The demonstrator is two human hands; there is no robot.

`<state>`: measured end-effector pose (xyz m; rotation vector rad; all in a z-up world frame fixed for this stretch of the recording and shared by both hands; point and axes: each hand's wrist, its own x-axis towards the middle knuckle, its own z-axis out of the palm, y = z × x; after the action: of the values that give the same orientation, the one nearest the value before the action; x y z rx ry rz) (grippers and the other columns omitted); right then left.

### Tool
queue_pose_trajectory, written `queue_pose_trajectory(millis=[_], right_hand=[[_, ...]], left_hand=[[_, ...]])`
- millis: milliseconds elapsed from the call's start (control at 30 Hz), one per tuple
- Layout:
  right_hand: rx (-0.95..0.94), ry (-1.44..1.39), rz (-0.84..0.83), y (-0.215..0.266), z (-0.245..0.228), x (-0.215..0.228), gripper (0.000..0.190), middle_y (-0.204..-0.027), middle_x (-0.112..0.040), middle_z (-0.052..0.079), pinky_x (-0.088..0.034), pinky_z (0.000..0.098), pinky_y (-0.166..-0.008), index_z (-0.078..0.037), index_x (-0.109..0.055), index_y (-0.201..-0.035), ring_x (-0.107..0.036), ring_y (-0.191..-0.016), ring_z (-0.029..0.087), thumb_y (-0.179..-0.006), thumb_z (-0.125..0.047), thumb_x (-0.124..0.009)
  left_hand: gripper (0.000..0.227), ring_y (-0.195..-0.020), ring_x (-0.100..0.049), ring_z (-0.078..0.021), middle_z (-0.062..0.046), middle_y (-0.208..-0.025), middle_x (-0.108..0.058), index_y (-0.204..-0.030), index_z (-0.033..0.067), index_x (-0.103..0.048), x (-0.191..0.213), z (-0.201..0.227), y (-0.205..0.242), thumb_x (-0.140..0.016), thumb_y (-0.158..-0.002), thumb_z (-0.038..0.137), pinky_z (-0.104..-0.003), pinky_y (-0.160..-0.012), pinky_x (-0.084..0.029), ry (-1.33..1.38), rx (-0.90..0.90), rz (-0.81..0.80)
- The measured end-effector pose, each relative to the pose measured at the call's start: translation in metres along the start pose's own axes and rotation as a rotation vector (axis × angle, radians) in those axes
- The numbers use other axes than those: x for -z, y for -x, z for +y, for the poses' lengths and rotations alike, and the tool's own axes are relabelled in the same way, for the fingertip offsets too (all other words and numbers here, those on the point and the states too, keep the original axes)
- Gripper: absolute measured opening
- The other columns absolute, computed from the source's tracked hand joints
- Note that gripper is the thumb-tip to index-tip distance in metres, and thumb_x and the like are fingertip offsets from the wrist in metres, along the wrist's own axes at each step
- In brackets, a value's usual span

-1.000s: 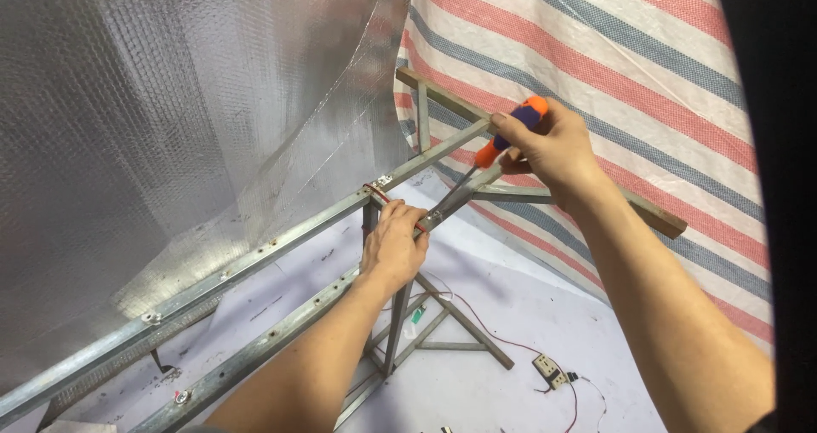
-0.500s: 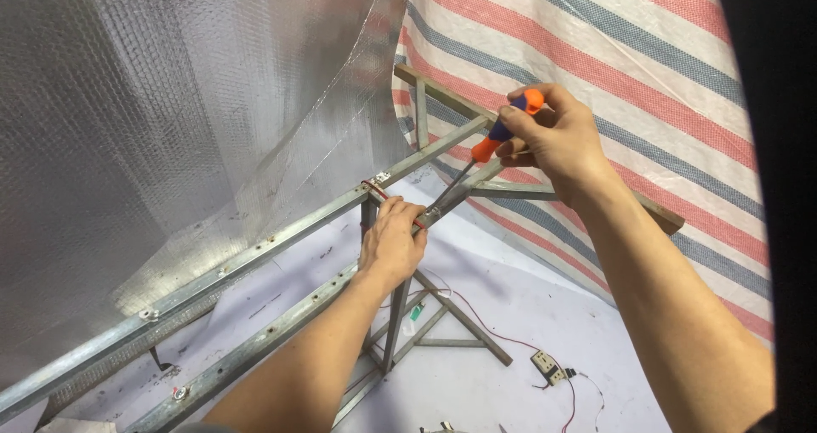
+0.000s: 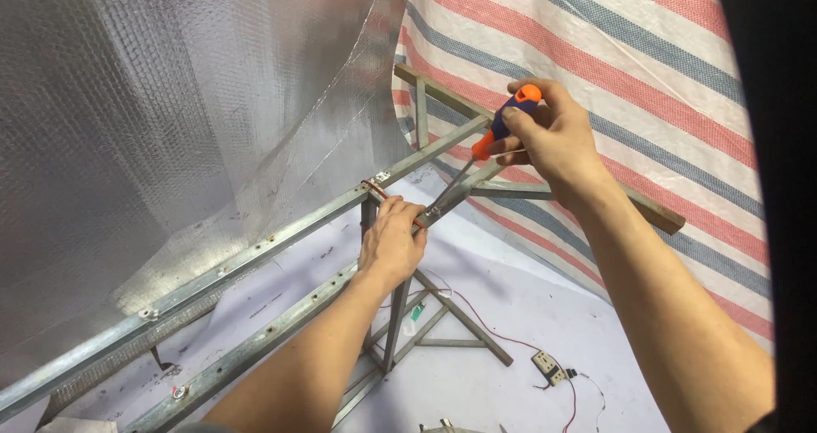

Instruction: The person uses a screwdriver to tighten screws on a metal frame structure. They hold the frame with one hand and turn the screwdriver with the other, working on multiple screw locations along the frame.

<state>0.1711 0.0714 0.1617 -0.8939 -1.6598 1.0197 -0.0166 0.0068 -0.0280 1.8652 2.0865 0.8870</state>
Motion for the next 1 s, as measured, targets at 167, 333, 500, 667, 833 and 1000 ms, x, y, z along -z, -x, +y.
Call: queue_pose_trajectory(millis=[167,333,500,667,833,1000], right_hand=[[0.045,0.092,0.060,-0.009,0.011,-0.002,0.044,-0.082,-0.062,0.018,-0.065,0.0310,-0.051,0.002,-0.058,-0.119,-0.067,-0.052,0.019,-0.092,-0.023,-0.084],[0.016,0.162,0.122,-0.006,0.011,-0.004,0.054,-0.074,-0.064,0.018,-0.064,0.0310,-0.048,0.003,-0.058,-0.112,-0.066,-0.046,0.018,-0.089,-0.034,-0.090],[-0.041,-0.039,-0.008,0.006,-0.016,-0.006,0.055,-0.103,-0.062,0.019,-0.068,0.0309,-0.062,-0.003,-0.052,-0.138,-0.074,-0.068,0.020,-0.090,-0.016,-0.074],[-0.037,0.042,0.103,-0.007,0.018,0.003,0.046,-0.087,-0.062,0.018,-0.067,0.0327,-0.058,0.001,-0.058,-0.124,-0.071,-0.060,0.021,-0.091,-0.023,-0.080],[-0.062,0.033,0.149,0.000,0.009,0.001,0.051,-0.091,-0.062,0.020,-0.068,0.0375,-0.057,0.002,-0.057,-0.124,-0.070,-0.058,0.020,-0.093,-0.029,-0.082],[-0.083,-0.040,0.106,0.001,0.007,0.003,0.050,-0.096,-0.058,0.018,-0.069,0.0341,-0.066,0.006,-0.050,-0.132,-0.072,-0.067,0.020,-0.094,-0.019,-0.073]], left_hand=[[0.039,-0.149,-0.034,-0.0148,0.006,-0.125,-0.064,-0.132,0.0220,-0.065,0.001,0.001,0.000,-0.065,-0.093,0.027,-0.036,-0.110,-0.049,-0.016,-0.009,0.006],[0.039,-0.149,-0.034,-0.0147,0.006,-0.126,-0.064,-0.132,0.0219,-0.065,0.001,0.002,0.001,-0.065,-0.093,0.027,-0.036,-0.110,-0.049,-0.025,-0.006,0.002],[0.040,-0.150,-0.033,-0.0158,0.005,-0.126,-0.064,-0.133,0.0214,-0.064,0.003,0.003,0.002,-0.064,-0.093,0.027,-0.037,-0.111,-0.048,-0.008,-0.014,0.003],[0.039,-0.150,-0.032,-0.0152,0.005,-0.126,-0.064,-0.132,0.0218,-0.065,0.000,0.001,0.001,-0.064,-0.093,0.026,-0.037,-0.111,-0.048,0.002,-0.003,0.000],[0.038,-0.151,-0.032,-0.0152,0.005,-0.126,-0.064,-0.131,0.0206,-0.065,0.001,0.002,0.001,-0.064,-0.093,0.026,-0.037,-0.111,-0.048,0.007,-0.009,0.002],[0.039,-0.150,-0.032,-0.0153,0.005,-0.126,-0.063,-0.132,0.0224,-0.065,-0.001,0.000,0.001,-0.065,-0.093,0.027,-0.038,-0.111,-0.048,-0.007,-0.016,0.008]])
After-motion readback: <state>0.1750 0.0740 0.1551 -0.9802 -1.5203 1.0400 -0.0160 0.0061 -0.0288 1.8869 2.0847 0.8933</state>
